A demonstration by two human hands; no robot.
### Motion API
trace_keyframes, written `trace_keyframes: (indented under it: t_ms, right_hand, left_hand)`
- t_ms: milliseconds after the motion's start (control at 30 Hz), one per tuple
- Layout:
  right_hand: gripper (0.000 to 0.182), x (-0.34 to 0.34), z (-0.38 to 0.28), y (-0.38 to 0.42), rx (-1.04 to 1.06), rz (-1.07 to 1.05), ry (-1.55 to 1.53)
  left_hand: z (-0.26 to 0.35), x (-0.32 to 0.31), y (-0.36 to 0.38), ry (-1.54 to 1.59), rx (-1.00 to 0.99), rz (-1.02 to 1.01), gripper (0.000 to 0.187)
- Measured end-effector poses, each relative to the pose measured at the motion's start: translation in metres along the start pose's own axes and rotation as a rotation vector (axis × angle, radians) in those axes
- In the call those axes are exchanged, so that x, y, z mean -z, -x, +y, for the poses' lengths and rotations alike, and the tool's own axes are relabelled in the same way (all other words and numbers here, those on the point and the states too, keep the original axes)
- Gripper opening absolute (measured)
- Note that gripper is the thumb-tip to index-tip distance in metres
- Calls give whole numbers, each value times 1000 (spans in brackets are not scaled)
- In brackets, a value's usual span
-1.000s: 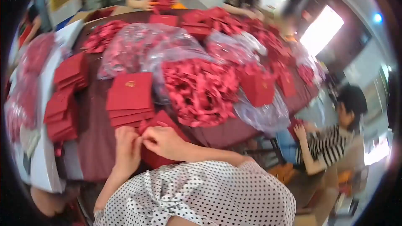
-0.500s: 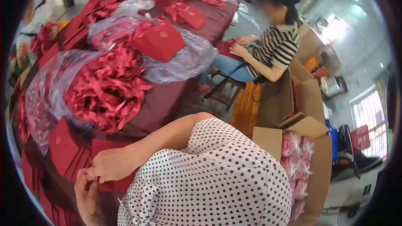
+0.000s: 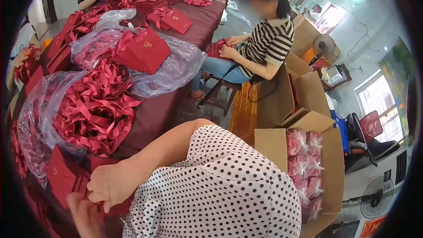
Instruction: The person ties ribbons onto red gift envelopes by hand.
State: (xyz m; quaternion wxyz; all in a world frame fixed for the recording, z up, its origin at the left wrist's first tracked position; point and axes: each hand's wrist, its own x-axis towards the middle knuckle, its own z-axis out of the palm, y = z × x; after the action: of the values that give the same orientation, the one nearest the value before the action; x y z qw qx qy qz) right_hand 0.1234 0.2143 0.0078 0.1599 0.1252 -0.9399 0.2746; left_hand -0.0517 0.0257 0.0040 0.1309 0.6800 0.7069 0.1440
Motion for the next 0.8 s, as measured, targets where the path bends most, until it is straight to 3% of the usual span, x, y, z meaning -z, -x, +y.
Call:
trace_keyframes:
  t_ms: [67, 133, 200, 233, 367, 433, 500, 567, 633, 800]
  right_hand:
    - [39, 8, -6, 1, 32, -39, 9]
    - [43, 17, -10, -1, 63, -71, 14]
    - [47, 26, -9, -2, -7, -98, -41]
    - [49, 26, -9, 0, 62, 53, 5]
    - [50, 22, 1, -5, 130, 162, -2]
    - [51, 16, 4, -9, 101, 165, -63]
    - [50, 11, -1, -15, 81, 115, -37]
    - [42, 9, -4, -16, 95, 130, -81]
    - [42, 9, -3, -14, 109, 154, -104]
    - [46, 2, -5, -13, 147, 356, -57]
  left_hand:
    - [41, 25, -3, 334, 268, 213, 31]
    - [66, 46, -3, 660, 537, 422, 37]
    - [49, 46, 6, 636, 437, 479, 27]
    - [36, 38, 14, 621, 440, 464, 25]
    - [-2, 7, 45, 571, 464, 409, 34]
    - [77, 18, 14, 567, 224, 531, 34]
    - [90, 16, 4, 445, 28, 556, 37]
    - [73, 8, 7, 470, 43, 357, 38]
    - [68, 0, 4, 619, 2, 404, 37]
    - [60, -11, -6, 685, 204, 682, 35]
